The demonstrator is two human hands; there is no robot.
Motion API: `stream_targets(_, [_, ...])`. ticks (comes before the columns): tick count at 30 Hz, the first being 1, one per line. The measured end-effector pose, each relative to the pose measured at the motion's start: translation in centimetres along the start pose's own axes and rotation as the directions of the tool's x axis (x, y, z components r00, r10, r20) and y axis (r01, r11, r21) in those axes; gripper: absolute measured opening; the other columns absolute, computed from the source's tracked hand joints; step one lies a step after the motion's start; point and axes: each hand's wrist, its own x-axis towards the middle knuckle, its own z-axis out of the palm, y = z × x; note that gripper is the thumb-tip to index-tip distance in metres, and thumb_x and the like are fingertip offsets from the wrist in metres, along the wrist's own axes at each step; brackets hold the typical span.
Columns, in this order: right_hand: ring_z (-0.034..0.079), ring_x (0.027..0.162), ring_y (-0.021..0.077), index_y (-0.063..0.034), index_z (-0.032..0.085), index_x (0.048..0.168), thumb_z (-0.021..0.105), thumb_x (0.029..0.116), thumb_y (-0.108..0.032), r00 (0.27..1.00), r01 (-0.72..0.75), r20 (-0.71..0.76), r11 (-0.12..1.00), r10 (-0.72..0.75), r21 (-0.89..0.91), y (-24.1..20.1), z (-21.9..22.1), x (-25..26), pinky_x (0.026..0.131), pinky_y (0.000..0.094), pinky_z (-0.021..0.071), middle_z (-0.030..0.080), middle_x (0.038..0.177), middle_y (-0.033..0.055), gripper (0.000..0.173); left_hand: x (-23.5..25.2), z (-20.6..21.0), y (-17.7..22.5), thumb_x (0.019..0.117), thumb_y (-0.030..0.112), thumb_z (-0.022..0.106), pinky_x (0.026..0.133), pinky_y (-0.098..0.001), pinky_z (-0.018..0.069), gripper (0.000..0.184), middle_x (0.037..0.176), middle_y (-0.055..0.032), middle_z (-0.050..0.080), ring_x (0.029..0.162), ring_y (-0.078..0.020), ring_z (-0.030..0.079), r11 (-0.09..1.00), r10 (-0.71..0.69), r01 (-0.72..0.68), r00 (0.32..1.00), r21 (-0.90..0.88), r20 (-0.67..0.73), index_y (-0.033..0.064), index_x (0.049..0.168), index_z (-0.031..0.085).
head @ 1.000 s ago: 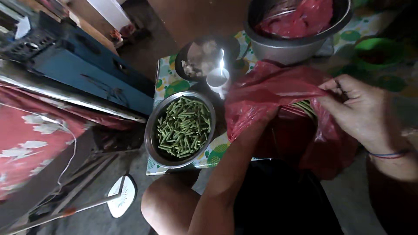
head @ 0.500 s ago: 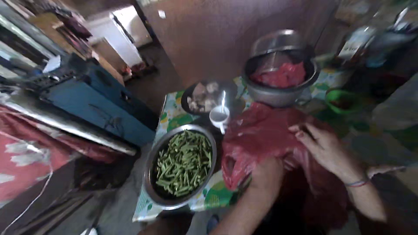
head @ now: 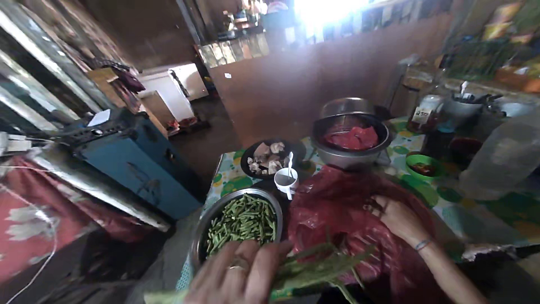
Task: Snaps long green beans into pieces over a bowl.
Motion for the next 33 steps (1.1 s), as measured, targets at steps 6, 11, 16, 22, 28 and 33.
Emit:
stream_targets(6, [0.062, 0.089, -0.0111, -0.0127, 0.07, 0.113, 0.056, 0.1044, -0.031, 0.728, 0.679, -0.324, 0.573, -0.604, 0.459, -4.6, -2.2, -5.3, 0.079, 0.0114, 0.0539, 0.071, 0.101, -0.0136, 0.024, -0.4, 2.3, -1.0, 0.1028, 0.02, 0.059, 0.07, -0.0317, 0.0492, 0.014, 0.072, -0.0059, 0.056, 0.069, -0.0214, 0.057, 0.949, 0.231, -0.287, 0.917, -0.134, -0.325, 0.0096, 0.094, 0.063])
stream_targets(11, [0.051, 0.076, -0.0172, -0.0174, 0.066, 0.115, 0.055, 0.0961, -0.063, 0.436, 0.767, -0.146, 0.282, -0.888, 0.576, -9.0, -0.2, -10.0, 0.068, 0.0037, 0.043, 0.062, 0.086, -0.0155, 0.051, -1.8, 5.7, 1.6, 0.1018, 0.009, 0.055, 0.076, -0.036, 0.0552, 0.016, 0.072, -0.0098, 0.066, 0.071, -0.0244, 0.066, 0.904, 0.185, -0.278, 0.939, -0.325, -0.289, 0.0061, 0.089, 0.064])
stream_targets(16, [0.072, 0.091, 0.0024, -0.0187, 0.066, 0.124, 0.064, 0.0993, -0.04, 0.503, 0.387, 0.053, 0.28, -0.862, 0.879, -9.9, 2.8, -12.2, 0.078, 0.0178, 0.0604, 0.077, 0.102, -0.0084, 0.032, -3.3, 7.2, 2.3, 0.0987, 0.006, 0.058, 0.076, -0.0371, 0.0557, 0.014, 0.07, -0.0092, 0.065, 0.07, -0.0246, 0.066, 0.906, 0.15, -0.248, 0.946, -0.342, -0.287, 0.005, 0.087, 0.066])
stream_targets(22, [0.06, 0.064, -0.0035, -0.0201, 0.062, 0.109, 0.058, 0.103, -0.026, 0.677, 0.394, -0.02, 0.339, -0.736, 0.854, -10.5, 4.1, -13.2, 0.06, 0.0133, 0.053, 0.063, 0.075, -0.0143, 0.009, -5.6, 6.0, 1.0, 0.083, 0.007, 0.078, 0.111, -0.0628, 0.0363, 0.06, 0.142, -0.0194, 0.058, 0.139, -0.0421, 0.046, 0.906, -0.345, 0.354, 0.935, -0.23, 0.081, 0.0074, 0.14, 0.059])
stream_targets(28, [0.06, 0.069, -0.009, -0.0078, 0.062, 0.112, 0.06, 0.1016, -0.028, 0.675, 0.554, -0.037, 0.473, -0.737, 0.686, -10.5, 5.9, -14.6, 0.063, 0.0097, 0.0526, 0.066, 0.082, -0.0083, 0.022, -8.7, 2.0, 2.4, 0.1094, 0.024, 0.036, 0.091, -0.0335, 0.0578, 0.044, 0.113, -0.0097, 0.069, 0.102, -0.013, 0.069, -0.283, -0.429, 0.723, 0.492, -0.63, 0.757, -0.0053, 0.139, 0.047])
stream_targets(33, [0.061, 0.062, 0.0037, -0.004, 0.064, 0.101, 0.057, 0.0998, -0.052, 0.546, 0.767, -0.029, 0.486, -0.837, 0.418, -10.8, 9.4, -16.1, 0.055, 0.0186, 0.0501, 0.064, 0.073, 0.0052, 0.048, -8.0, 2.6, 4.3, 0.1119, 0.016, 0.027, 0.057, -0.0199, 0.0519, 0.029, 0.068, 0.0032, 0.053, 0.056, -0.0046, 0.055, -0.7, -0.546, 0.335, 0.32, -0.631, 0.774, 0.0033, 0.111, 0.053])
